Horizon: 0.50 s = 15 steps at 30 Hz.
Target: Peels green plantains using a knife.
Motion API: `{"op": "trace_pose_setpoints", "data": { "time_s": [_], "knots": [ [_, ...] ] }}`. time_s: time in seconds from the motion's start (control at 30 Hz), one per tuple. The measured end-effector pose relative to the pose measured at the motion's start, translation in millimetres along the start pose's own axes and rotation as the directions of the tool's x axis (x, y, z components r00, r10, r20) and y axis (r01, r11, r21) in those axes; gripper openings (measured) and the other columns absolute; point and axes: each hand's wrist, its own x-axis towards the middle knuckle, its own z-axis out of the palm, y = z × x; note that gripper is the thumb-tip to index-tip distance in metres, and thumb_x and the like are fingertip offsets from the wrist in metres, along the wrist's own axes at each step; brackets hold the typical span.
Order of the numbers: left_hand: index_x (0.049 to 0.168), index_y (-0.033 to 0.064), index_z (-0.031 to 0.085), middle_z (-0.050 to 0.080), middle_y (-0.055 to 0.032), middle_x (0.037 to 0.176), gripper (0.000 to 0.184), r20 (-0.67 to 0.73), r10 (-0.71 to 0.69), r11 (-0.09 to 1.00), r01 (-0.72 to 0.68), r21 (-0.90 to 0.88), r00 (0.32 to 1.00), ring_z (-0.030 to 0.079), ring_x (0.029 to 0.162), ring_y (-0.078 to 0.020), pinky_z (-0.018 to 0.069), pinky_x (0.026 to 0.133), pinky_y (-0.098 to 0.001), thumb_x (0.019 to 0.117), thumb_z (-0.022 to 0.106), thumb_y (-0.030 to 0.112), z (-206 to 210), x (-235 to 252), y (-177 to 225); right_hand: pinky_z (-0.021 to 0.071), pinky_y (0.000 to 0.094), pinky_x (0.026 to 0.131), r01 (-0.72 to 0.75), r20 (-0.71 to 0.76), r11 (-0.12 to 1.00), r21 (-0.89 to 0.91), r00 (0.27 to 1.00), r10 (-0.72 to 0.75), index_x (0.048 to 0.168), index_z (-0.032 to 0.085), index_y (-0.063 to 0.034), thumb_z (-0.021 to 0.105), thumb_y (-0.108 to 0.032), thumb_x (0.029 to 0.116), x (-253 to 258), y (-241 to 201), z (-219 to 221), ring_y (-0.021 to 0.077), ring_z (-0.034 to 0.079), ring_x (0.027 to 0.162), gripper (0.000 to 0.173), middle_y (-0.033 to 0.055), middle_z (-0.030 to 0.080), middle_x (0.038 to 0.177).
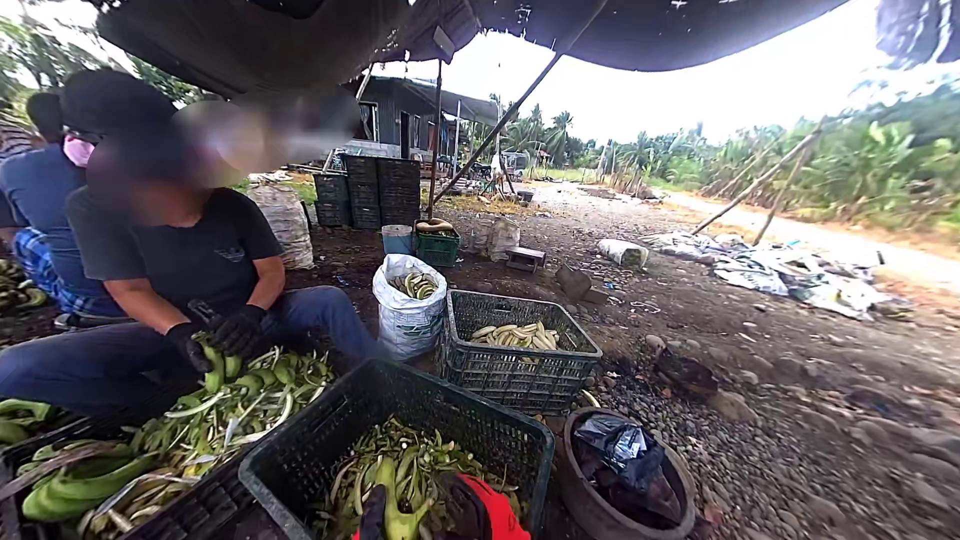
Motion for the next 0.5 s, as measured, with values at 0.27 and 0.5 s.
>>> {"op": "trace_pose_setpoints", "data": {
  "time_s": [0.27, 0.5],
  "knots": [
    [0.137, 0.0044, 0.046, 0.064, -0.0071, 0.098, 0.038, -0.084, 0.074, 0.997, -0.074, 0.004, 0.994, 0.065, 0.081, -0.0117, 0.0584, 0.072, -0.0304, 0.1118, 0.029, 0.028, 45.1, 16.2, 57.2, 0.0508, 0.0349, 0.105, 0.079, 0.084, 0.997, -0.008, 0.993, -0.078, 0.138, 0.056, 0.0093, 0.060, -0.029, 0.0990, 5.0, -25.0, -2.8, 0.0204, 0.067, 0.118, 0.055, 0.0213, 0.068, 0.127],
    [0.121, 0.0056, 0.052, 0.062, -0.0064, 0.086, 0.036, -0.120, 0.045, 0.995, -0.055, -0.080, 0.992, 0.062, 0.071, -0.0124, 0.0565, 0.064, -0.0302, 0.1120, 0.026, 0.029, 38.9, 9.9, 55.6, 0.0482, 0.0454, 0.110, 0.082, 0.459, 0.978, -0.192, 0.888, 0.015, 0.162, 0.027, -0.0113, 0.062, -0.043, 0.0995, 42.9, -20.9, -8.2, 0.0226, 0.063, 0.126, 0.078, 0.0136, 0.064, 0.137]
  ]
}}
